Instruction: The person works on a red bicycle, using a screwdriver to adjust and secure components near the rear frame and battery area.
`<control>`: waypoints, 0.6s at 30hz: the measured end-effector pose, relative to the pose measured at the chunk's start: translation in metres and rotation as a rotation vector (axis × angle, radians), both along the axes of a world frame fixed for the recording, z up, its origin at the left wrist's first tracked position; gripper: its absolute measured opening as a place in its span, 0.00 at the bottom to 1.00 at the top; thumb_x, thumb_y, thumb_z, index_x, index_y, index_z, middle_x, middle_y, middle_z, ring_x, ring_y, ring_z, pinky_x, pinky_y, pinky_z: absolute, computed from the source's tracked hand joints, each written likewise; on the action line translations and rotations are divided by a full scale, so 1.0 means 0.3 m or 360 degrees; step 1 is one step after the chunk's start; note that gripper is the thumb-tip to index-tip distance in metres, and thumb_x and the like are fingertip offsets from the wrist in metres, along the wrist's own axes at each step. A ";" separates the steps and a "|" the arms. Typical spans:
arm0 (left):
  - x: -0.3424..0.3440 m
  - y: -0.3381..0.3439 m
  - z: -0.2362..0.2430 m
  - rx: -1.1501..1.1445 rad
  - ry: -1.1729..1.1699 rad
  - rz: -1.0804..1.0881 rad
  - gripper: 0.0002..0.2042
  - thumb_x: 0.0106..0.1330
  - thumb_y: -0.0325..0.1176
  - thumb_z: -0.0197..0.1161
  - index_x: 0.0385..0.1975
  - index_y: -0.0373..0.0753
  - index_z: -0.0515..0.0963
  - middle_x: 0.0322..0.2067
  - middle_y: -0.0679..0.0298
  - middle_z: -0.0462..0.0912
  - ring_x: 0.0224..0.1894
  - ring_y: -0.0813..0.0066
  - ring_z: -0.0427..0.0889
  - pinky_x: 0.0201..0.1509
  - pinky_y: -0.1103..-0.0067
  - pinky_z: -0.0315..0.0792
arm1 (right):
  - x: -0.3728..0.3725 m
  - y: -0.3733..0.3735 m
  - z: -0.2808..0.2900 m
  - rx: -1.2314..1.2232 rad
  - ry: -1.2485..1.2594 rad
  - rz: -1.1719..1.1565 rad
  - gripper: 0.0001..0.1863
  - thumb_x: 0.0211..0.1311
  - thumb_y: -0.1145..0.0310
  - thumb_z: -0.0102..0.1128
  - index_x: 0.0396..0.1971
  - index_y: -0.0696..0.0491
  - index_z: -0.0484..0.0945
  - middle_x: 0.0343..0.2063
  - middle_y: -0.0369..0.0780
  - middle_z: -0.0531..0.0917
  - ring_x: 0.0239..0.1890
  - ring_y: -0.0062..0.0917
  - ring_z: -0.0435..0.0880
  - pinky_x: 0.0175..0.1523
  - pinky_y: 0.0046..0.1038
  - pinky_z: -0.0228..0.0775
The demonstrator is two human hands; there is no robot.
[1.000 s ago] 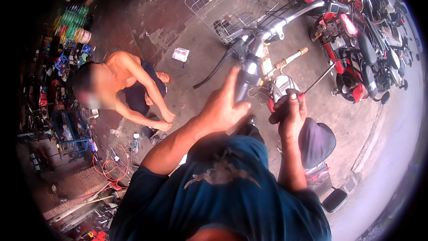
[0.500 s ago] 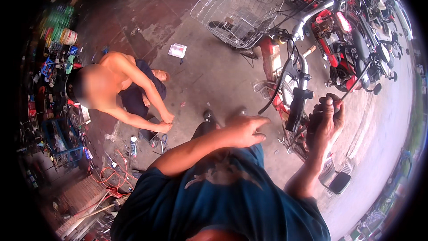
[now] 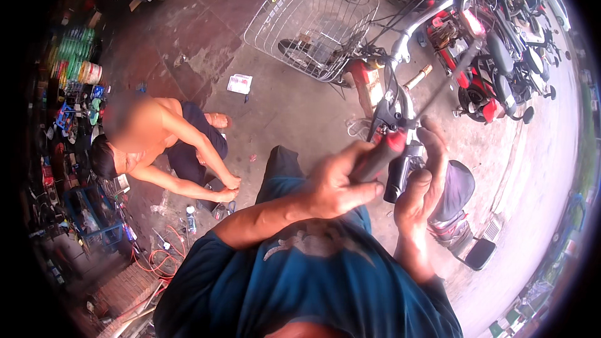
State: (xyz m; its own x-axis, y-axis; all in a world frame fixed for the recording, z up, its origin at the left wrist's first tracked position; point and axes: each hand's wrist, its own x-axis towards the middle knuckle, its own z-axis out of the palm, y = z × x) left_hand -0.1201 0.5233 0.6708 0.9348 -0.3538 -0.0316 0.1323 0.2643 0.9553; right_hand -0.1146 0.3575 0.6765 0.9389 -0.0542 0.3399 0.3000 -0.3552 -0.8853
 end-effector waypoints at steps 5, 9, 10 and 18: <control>0.206 0.299 -0.179 0.0208 0.0039 0.0848 0.12 0.57 0.25 0.63 0.39 0.36 0.70 0.27 0.68 0.74 0.23 0.83 0.73 0.26 0.85 0.68 | -0.014 -0.026 -0.130 -0.0275 0.0578 -0.0499 0.33 0.65 0.55 0.56 0.62 0.59 0.58 0.46 0.44 0.75 0.42 0.23 0.75 0.47 0.25 0.66; 0.359 0.594 -0.273 0.0240 0.0179 0.1175 0.11 0.57 0.24 0.61 0.39 0.34 0.71 0.24 0.68 0.74 0.20 0.83 0.72 0.22 0.85 0.67 | -0.034 0.014 -0.137 -0.0485 0.0584 -0.0672 0.36 0.64 0.53 0.57 0.64 0.58 0.56 0.45 0.46 0.77 0.43 0.29 0.77 0.48 0.25 0.68; 0.389 0.644 -0.283 0.0308 0.0252 0.1248 0.10 0.57 0.24 0.61 0.38 0.35 0.71 0.24 0.68 0.74 0.20 0.83 0.72 0.22 0.85 0.67 | -0.035 -0.001 -0.152 -0.0638 0.0485 -0.0722 0.36 0.64 0.53 0.57 0.64 0.58 0.56 0.47 0.47 0.76 0.47 0.31 0.77 0.52 0.27 0.68; 0.588 0.858 -0.431 0.0545 0.0552 0.0940 0.10 0.56 0.25 0.61 0.37 0.36 0.71 0.26 0.68 0.74 0.23 0.82 0.73 0.24 0.84 0.69 | -0.078 -0.226 -0.271 -0.0502 0.0755 -0.0903 0.23 0.70 0.54 0.41 0.48 0.59 0.73 0.33 0.40 0.78 0.31 0.22 0.75 0.35 0.23 0.69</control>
